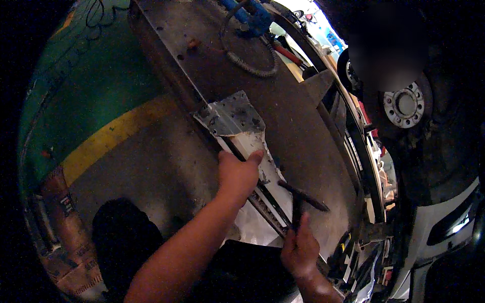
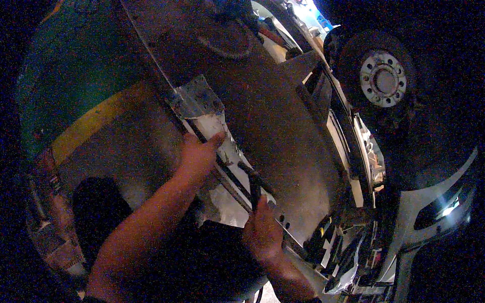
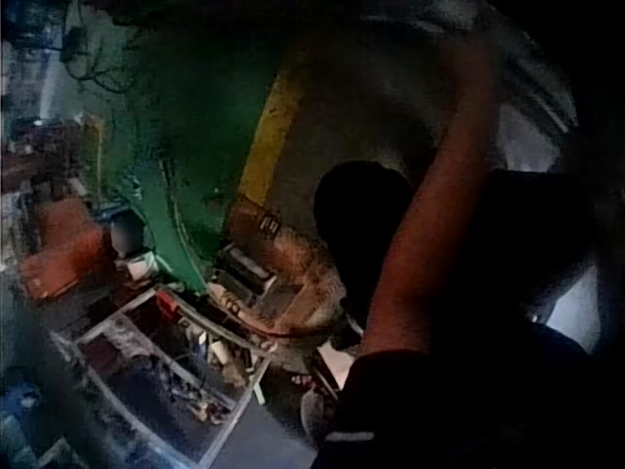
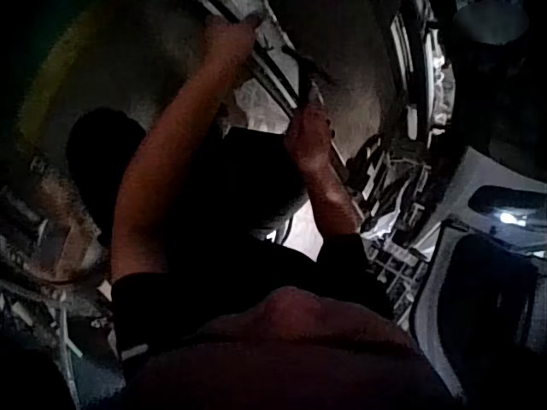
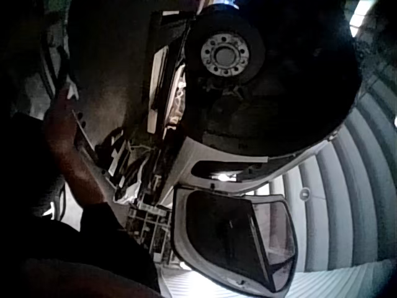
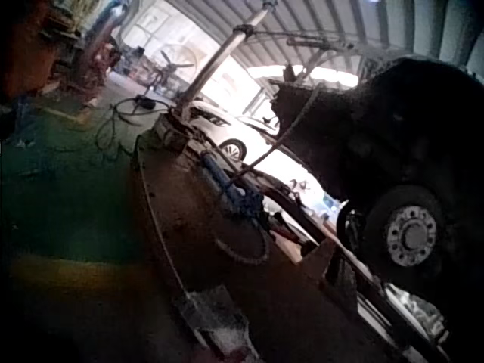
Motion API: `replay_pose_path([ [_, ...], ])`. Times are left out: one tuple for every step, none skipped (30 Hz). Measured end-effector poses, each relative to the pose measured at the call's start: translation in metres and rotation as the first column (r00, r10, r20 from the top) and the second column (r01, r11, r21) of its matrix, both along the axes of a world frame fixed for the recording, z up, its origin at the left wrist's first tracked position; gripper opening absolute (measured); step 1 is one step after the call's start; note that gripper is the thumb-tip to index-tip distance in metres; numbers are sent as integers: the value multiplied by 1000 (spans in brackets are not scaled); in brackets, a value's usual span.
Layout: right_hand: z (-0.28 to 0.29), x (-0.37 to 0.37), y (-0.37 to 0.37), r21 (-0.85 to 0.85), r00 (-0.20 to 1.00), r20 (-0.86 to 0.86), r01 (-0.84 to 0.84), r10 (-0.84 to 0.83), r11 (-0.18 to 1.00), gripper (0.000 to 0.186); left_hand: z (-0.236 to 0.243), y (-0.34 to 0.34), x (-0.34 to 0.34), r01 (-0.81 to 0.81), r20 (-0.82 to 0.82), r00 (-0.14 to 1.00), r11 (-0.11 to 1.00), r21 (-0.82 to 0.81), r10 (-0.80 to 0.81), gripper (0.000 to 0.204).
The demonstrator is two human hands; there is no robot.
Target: The person uses a hammer to repeatedly strike and flatten a white metal car part on a workbench. They reposition the part several times and continue hammering along its edges and surface to straighten it.
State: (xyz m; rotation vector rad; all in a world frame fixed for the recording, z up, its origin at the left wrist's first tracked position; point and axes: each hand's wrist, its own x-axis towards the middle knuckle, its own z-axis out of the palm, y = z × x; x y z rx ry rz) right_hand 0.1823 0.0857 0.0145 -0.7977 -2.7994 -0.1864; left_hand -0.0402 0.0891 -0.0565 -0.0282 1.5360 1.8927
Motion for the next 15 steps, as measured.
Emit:
replay_pose_path([
  [-1, -4, 0, -34, 990, 104, 95, -91, 995, 64, 1, 1, 1, 0, 8, 1000, 1000, 7, 0, 70],
  [-3, -14, 1, -59, 962, 209, 194, -178, 979, 63, 1, 2, 2, 1, 15, 1000, 1000, 13, -1, 69],
  [-4, -17, 1, -73, 914, 313, 293, -258, 953, 61, 2, 3, 3, 3, 22, 1000, 1000, 19, -3, 69],
  [-28, 6, 13, -22, 1000, -6, 4, -4, 1000, 58, 6, 2, 4, 23, 9, 1000, 1000, 14, -23, 69],
  [-22, 4, 11, -69, 992, 72, 113, -108, 991, 58, 4, 2, 4, 38, -12, 999, 999, -1, -38, 69],
  [-12, 1, 10, -107, 966, 155, 224, -207, 969, 57, 2, 3, 4, 56, -32, 998, 998, -18, -56, 68],
  [-8, 2, 10, -112, 977, 139, 176, -160, 978, 57, -2, 5, 5, 33, -35, 999, 999, -14, -34, 68],
  [-4, 1, 11, -121, 985, 123, 138, -123, 983, 57, -8, 6, 2, 22, -38, 999, 1000, -16, -22, 67],
  [-2, 3, 11, -129, 990, 107, 102, -88, 986, 56, -15, 7, 1, 13, -40, 999, 1000, -18, -13, 67],
  [0, 9, 13, -77, 1000, 4, -24, 24, 997, 54, -12, 6, -1, 12, -53, 999, 1000, 18, -11, 65],
  [0, 21, 13, -19, 987, -90, -133, 130, 991, 51, -9, 3, 2, 22, -62, 998, 999, 43, -19, 64],
  [1, 33, 14, 55, 956, -174, -229, 236, 972, 49, -5, 3, 4, 33, -68, 997, 997, 68, -28, 62],
  [3, 47, 16, 52, 987, -89, -131, 135, 990, 49, -2, 1, 5, 36, -2, 999, 988, 149, -36, 60],
  [5, 61, 17, 48, 1000, -2, -29, 29, 998, 48, 0, -1, 7, 39, 66, 996, 974, 224, -55, 57],
  [7, 64, 24, 171, 1000, -4, -29, 30, 985, 49, -1, -2, 10, 40, 137, 987, 957, 288, -83, 54],
])
